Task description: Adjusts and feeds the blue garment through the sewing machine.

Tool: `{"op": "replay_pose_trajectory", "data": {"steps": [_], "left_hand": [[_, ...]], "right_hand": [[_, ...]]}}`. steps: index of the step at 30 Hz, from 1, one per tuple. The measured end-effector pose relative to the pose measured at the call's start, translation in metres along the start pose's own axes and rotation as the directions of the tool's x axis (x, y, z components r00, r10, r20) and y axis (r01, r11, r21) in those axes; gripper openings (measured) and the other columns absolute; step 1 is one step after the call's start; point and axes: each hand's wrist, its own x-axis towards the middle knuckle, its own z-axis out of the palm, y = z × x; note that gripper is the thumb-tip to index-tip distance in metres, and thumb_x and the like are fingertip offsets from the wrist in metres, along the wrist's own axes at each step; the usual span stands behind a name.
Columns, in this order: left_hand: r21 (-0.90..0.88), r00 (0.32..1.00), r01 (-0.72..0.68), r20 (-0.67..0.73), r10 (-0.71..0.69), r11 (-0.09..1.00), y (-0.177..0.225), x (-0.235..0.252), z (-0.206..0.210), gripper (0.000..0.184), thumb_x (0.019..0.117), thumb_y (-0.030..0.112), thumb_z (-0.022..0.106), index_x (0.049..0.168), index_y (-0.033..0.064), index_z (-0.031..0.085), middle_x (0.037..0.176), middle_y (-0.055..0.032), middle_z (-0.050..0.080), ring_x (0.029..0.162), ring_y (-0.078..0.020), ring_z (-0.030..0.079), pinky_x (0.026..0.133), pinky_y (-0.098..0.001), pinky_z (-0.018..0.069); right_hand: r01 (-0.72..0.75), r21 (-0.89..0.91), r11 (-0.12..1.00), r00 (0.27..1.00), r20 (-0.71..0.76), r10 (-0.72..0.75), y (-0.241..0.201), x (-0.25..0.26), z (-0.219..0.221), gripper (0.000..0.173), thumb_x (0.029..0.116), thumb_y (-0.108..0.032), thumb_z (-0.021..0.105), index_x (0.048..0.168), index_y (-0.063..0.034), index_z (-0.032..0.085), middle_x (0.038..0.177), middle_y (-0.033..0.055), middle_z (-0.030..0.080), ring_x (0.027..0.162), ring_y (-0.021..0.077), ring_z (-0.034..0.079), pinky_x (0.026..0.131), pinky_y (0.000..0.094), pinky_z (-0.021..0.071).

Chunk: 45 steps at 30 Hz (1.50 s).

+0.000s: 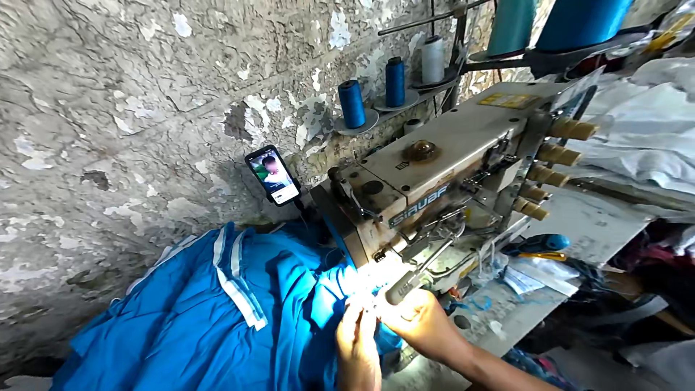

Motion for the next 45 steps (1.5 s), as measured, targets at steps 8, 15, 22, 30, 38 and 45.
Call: {"op": "replay_pose_trajectory", "data": {"steps": [8,15,22,30,38,45], "left_hand": [[0.061,0.998,-0.06,0.027,0.058,0.996,-0.01,0.0,-0.001,0.024,0.092,-0.004,0.044,0.106,0.0035,0.062,0.102,0.0035,0.064,0.098,-0.0014,0.063,0.09,-0.0215,0.0527],[0.116,0.992,-0.113,-0.038,0.118,0.987,-0.017,-0.003,0.006,0.022,0.0919,-0.005,0.043,0.108,-0.0002,0.057,0.095,0.0038,0.062,0.092,0.0012,0.062,0.087,-0.0188,0.0526],[0.458,0.906,-0.323,-0.103,0.41,0.828,-0.033,-0.015,0.012,0.018,0.0932,-0.007,0.049,0.105,-0.0179,0.055,0.089,-0.0053,0.063,0.089,0.0078,0.06,0.085,-0.0094,0.0495],[0.626,0.832,-0.395,-0.066,0.551,0.672,-0.036,-0.011,0.011,0.017,0.0914,-0.001,0.054,0.093,-0.0155,0.063,0.086,-0.0117,0.064,0.088,0.0026,0.062,0.085,-0.0101,0.0488],[0.766,0.806,-0.405,0.041,0.591,0.5,-0.033,-0.007,0.007,0.016,0.0909,-0.001,0.054,0.09,-0.0136,0.064,0.085,-0.0172,0.064,0.086,-0.0073,0.063,0.084,-0.0139,0.0491],[0.603,0.899,-0.301,-0.08,0.431,0.739,-0.025,-0.009,0.013,0.007,0.0836,-0.004,0.066,0.087,-0.0087,0.069,0.078,-0.0047,0.069,0.077,0.0051,0.065,0.076,-0.0109,0.0531]], "right_hand": [[-0.018,-0.024,1.0,0.999,-0.031,0.017,0.004,-0.004,0.008,0.025,0.0766,-0.017,0.074,0.058,-0.0096,0.058,0.057,-0.0098,0.053,0.055,-0.0107,0.046,0.052,0.0099,0.0379],[-0.383,0.4,0.833,0.922,0.111,0.371,-0.014,0.001,0.006,0.027,0.0759,-0.004,0.08,0.1,-0.005,0.068,0.086,-0.0038,0.072,0.082,0.0029,0.069,0.077,0.0217,0.0595],[0.101,-0.032,0.994,0.995,0.009,-0.101,0.012,-0.017,0.004,0.014,0.0861,-0.015,0.069,0.092,-0.0047,0.077,0.087,0.0003,0.076,0.084,-0.0052,0.068,0.079,0.0128,0.0548],[-0.039,0.175,0.984,0.998,0.054,0.03,0.0,-0.011,-0.004,0.008,0.0825,-0.005,0.074,0.089,-0.0003,0.075,0.095,0.003,0.071,0.085,-0.0015,0.07,0.079,0.0165,0.0611],[0.132,-0.102,0.986,0.99,-0.025,-0.136,0.008,-0.004,-0.004,0.012,0.081,-0.016,0.073,0.082,-0.0041,0.077,0.089,0.0049,0.073,0.09,-0.0017,0.067,0.083,0.0127,0.0526],[0.021,-0.209,0.978,0.993,-0.107,-0.045,0.002,-0.004,0.004,0.016,0.0841,-0.014,0.064,0.085,0.0002,0.072,0.083,0.0086,0.07,0.08,0.0058,0.066,0.075,0.0182,0.0529]]}}
